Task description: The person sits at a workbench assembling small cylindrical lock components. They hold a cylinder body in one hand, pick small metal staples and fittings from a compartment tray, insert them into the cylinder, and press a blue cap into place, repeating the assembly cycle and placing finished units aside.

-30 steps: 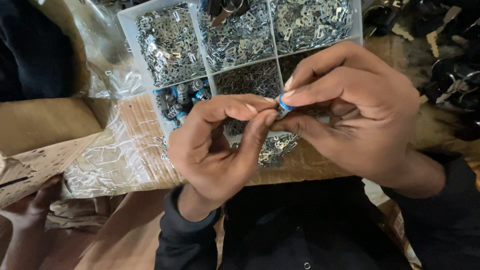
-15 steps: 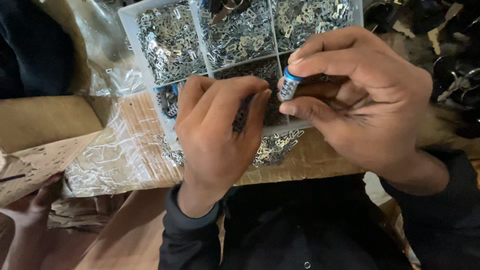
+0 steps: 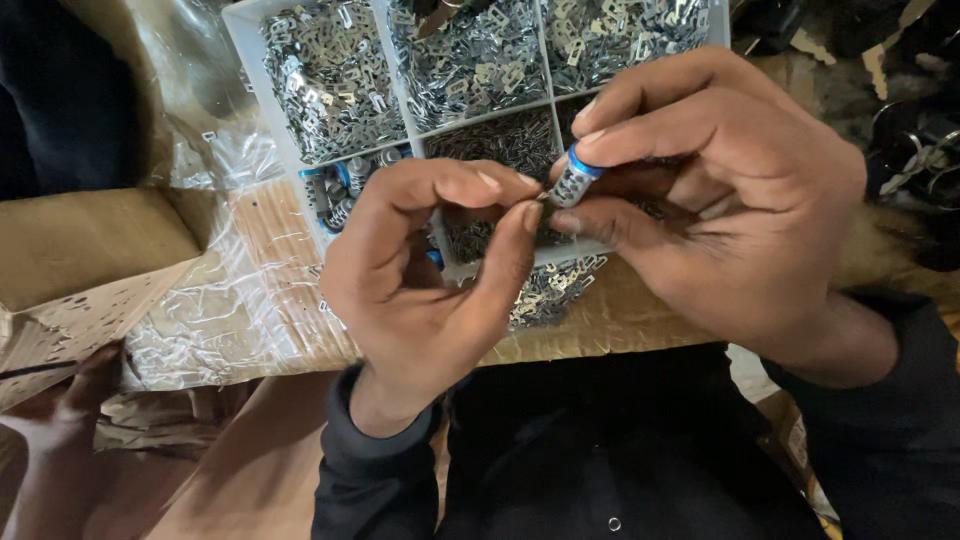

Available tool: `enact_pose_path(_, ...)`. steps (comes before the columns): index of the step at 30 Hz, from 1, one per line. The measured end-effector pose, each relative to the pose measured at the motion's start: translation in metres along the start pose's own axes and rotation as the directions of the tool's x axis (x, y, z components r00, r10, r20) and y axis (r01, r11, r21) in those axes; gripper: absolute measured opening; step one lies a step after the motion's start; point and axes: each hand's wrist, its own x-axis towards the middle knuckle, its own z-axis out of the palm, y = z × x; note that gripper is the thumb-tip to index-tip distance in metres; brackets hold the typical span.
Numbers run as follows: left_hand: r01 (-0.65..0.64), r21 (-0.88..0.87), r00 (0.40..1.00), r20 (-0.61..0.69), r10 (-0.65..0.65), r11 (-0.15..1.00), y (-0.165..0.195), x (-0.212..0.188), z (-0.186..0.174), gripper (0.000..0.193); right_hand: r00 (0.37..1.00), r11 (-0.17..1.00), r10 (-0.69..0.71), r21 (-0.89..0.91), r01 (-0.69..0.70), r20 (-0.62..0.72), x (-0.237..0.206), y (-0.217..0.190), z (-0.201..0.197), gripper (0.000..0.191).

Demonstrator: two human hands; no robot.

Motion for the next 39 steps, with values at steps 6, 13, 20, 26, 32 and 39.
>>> enact_pose_path(6,-0.255,0.266,0.967,0.074,0.244,0.930,0.003,0.021,0.004,0.021,0.998,0.998,0.060,0.006,-0.060,0.005,-0.002,0.001,-0.003,0.029)
enact_pose_path(13,-0.320,0.739,0.939,0.165,0.301,0.593,0.003,0.019,0.001,0.025,1.000,1.000,0.002,-0.016,-0.001,0.007,0.005,-0.003,-0.001,0.030)
enact_pose_path(20,-0.132,0.122,0.991,0.017,0.131,0.984,-0.004,0.004,0.000,0.017,0.999,0.999,-0.035,0.014,0.034,0.023,0.006,-0.003,-0.002,0.027)
enact_pose_path(26,-0.198,0.182,0.980,0.048,0.193,0.963,-0.002,0.001,0.000,0.016,1.000,0.997,-0.004,0.074,0.002,0.020,0.001,-0.003,-0.001,0.022)
enact_pose_path(32,-0.226,0.258,0.974,0.071,0.215,0.939,0.000,0.004,-0.002,0.019,1.000,0.996,-0.028,0.090,0.027,0.002,0.003,-0.003,0.002,0.019)
enact_pose_path(39,-0.216,0.130,0.947,0.269,0.175,0.968,0.006,0.016,-0.021,0.023,0.982,0.990,-0.128,0.070,0.119,0.138,0.004,-0.007,-0.003,0.017)
